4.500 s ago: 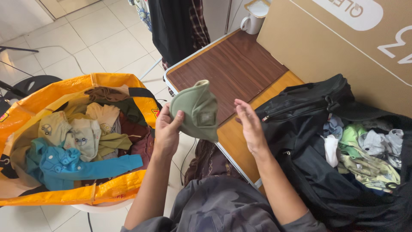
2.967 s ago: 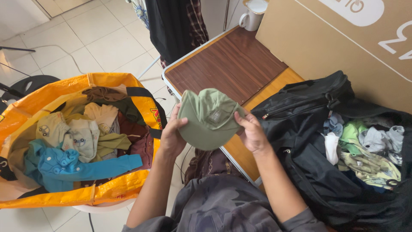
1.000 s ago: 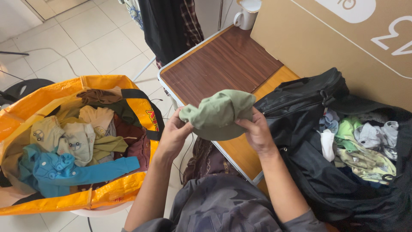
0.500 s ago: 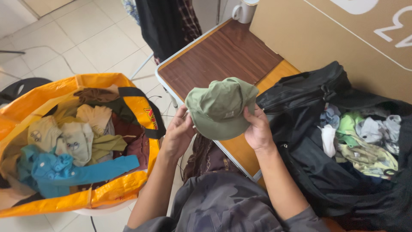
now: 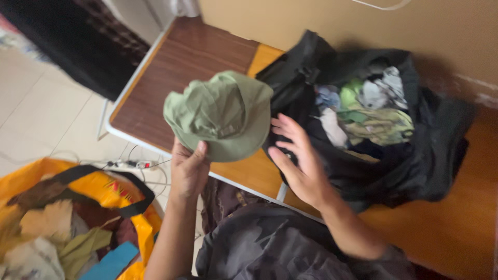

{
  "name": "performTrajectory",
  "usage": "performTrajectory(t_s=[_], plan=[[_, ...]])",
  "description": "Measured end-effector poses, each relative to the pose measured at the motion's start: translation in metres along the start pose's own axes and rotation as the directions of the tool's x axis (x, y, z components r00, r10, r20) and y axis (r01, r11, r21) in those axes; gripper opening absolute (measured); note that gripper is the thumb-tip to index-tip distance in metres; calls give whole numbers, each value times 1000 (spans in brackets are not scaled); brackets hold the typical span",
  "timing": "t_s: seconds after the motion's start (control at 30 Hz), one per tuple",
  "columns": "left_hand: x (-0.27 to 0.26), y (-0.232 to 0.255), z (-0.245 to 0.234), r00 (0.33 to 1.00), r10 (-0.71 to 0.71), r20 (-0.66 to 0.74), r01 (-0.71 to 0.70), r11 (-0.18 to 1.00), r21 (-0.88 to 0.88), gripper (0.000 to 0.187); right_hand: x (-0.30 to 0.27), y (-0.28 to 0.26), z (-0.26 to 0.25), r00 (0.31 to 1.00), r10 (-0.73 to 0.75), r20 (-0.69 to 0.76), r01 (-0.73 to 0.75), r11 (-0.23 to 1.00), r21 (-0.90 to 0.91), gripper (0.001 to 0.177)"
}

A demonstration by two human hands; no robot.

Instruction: The person takes items of clothing including a hat, a blue shirt, and small garments from an orange laundry bag and packs them into a black duffel bag.

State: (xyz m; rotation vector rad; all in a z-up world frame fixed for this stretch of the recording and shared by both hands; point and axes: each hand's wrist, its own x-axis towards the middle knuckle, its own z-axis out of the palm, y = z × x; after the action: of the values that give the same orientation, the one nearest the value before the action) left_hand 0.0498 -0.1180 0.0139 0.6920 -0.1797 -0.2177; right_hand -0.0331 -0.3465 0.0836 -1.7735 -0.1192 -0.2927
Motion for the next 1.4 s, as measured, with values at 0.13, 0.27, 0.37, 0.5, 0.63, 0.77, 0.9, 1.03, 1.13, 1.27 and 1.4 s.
performTrajectory(t_s=[0.13, 0.27, 0.37, 0.5, 0.63, 0.77, 0.9, 1.03, 1.13, 1.27, 1.4], plan=[[44, -7, 51, 991, -41, 126, 30, 995, 90, 60, -22, -35, -77, 981, -195, -15, 149, 794, -589, 16], [88, -43, 111, 942, -159, 297, 34, 922, 385, 52, -23, -26, -138, 992, -122, 28, 93, 571, -816, 10], [112, -92, 153, 878, -260, 401, 40, 876, 481, 51, -27, -13, -160, 992, -56, 116, 128, 294, -947, 20], [135, -161, 182, 709, -556, 434, 259, 777, 573, 51, -40, -16, -183, 973, 221, 68, -21, 377, -926, 34], [152, -221, 177, 628, -704, 333, 131, 517, 846, 45, -51, -23, -192, 989, 78, 128, 74, 485, -871, 25], [154, -234, 191, 635, -667, 390, -483, 52, 874, 48, -49, -21, -202, 992, 34, 121, 85, 522, -848, 21], [131, -190, 227, 737, -588, 335, -548, -230, 804, 79, -38, -19, -223, 992, -122, 41, 85, 389, -917, 18], [126, -187, 234, 415, -426, 804, -910, -207, 360, 76, -15, 3, -248, 992, -93, -88, -80, 90, -993, 18], [132, -204, 231, 296, -516, 804, -907, 113, 406, 75, 6, 28, -260, 999, -24, -41, -41, 6, -999, 20], [130, -210, 222, 233, -781, 580, -890, 70, 452, 63, 15, 44, -264, 997, 34, -68, -63, -126, -990, 25], [126, -210, 212, 44, -815, 578, -835, 287, 469, 53, 18, 46, -271, 992, 14, -122, -118, -151, -981, 38]])
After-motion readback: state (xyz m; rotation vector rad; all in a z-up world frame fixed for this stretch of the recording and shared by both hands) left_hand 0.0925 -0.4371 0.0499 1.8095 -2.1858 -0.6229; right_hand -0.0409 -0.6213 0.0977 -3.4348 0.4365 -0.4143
